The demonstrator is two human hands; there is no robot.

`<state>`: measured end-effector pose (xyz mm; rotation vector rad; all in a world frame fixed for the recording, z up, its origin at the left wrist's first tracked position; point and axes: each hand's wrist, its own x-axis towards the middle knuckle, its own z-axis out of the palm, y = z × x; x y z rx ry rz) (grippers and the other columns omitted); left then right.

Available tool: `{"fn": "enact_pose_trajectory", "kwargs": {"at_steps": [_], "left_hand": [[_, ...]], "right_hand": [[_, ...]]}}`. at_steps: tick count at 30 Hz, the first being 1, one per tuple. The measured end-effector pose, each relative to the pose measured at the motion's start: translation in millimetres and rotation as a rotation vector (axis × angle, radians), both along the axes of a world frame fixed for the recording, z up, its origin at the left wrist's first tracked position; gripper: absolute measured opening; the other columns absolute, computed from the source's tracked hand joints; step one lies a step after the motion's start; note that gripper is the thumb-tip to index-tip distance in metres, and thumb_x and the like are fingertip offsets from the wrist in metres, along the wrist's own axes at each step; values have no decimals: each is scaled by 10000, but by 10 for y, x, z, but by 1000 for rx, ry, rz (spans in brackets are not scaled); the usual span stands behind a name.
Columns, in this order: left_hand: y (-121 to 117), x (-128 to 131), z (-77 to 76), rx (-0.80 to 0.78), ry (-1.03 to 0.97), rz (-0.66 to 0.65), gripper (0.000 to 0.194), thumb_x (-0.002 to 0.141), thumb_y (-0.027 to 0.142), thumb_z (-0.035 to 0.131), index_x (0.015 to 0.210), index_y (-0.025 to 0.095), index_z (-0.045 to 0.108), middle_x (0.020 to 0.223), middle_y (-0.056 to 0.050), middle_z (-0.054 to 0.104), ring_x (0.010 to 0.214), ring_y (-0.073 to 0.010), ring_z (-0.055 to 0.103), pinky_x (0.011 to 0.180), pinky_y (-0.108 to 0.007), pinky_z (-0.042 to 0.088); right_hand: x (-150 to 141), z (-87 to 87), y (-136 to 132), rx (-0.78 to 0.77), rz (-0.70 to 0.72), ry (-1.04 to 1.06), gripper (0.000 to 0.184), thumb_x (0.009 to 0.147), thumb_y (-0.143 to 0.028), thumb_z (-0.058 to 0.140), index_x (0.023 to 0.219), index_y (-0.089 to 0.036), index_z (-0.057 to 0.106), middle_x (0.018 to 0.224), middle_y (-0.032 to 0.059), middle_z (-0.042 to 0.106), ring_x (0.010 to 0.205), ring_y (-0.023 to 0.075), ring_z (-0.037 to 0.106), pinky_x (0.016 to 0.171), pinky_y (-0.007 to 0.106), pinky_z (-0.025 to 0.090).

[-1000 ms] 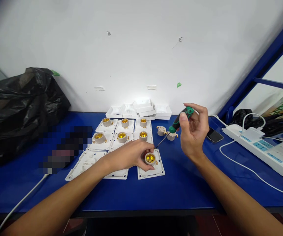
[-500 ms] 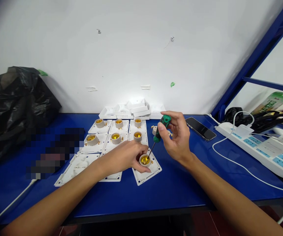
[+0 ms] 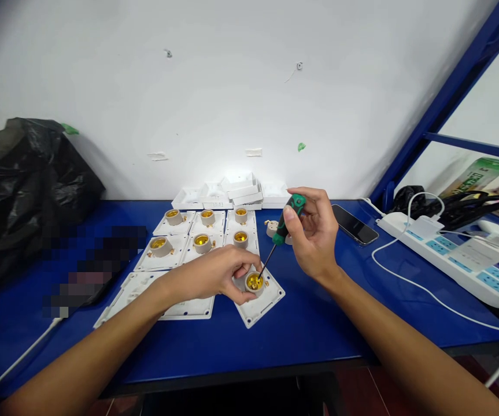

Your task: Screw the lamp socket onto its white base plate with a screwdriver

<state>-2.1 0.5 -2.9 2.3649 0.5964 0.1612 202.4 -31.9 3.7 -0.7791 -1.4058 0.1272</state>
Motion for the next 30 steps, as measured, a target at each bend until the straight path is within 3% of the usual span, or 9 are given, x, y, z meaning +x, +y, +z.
{"fn": "enact_pose_trajectory", "kwargs": {"at_steps": [4,8,14,17,19,23,30], "left_hand": [[-104,62,24,117,30,42,485,748,582,810,724,207,505,626,74,471,578,-106,412,547,-273,222],[-191,110,33,290,57,44,519,794,606,750,673,198,453,583,74,491,527,-95,379,535,-294,192],[-206,116,25,392,116,87,571,816,701,674,663,195,459,598,50,563,529,-108,403,534,-305,182],[-199,101,39,401,121,83,585,783,778,659,760,208,524,661,41,617,577,-131,483,532,-302,195],[-199,96,47,394,112,72,521,786,717,696,807,217,553,703,40,649,617,-142,530,536,-300,202],[-207,101,49,380,104,53,423,812,554,713,696,202,510,669,38,640,601,-127,514,542,-302,199],[-206,107,29,386,109,78,486,834,600,681,647,200,480,559,43,517,515,-115,385,539,-311,156]], "right_hand": [[-5,19,-4,3,16,18,165,950,-285,642,1112,-256,641,668,-38,556,514,117,515,444,270,440],[9,3,-5,-6,27,11,177,947,-275,640,1120,-239,636,689,-35,558,526,111,518,445,259,439],[7,-25,-17,-18,31,-46,187,939,-275,646,1123,-245,637,694,-43,528,563,115,534,460,252,436],[-10,-29,-37,-26,50,-54,205,935,-258,650,1139,-242,640,728,-37,548,574,113,546,482,255,472],[-21,-33,-51,-30,56,-69,218,932,-253,653,1148,-244,640,748,-34,564,572,111,555,485,257,489],[-30,-48,-67,-41,48,-114,228,932,-264,658,1159,-252,635,765,-35,583,567,112,584,482,263,511],[-25,-70,-68,-36,92,-133,266,932,-219,661,1193,-255,628,778,-34,610,590,115,625,507,270,536]]}}
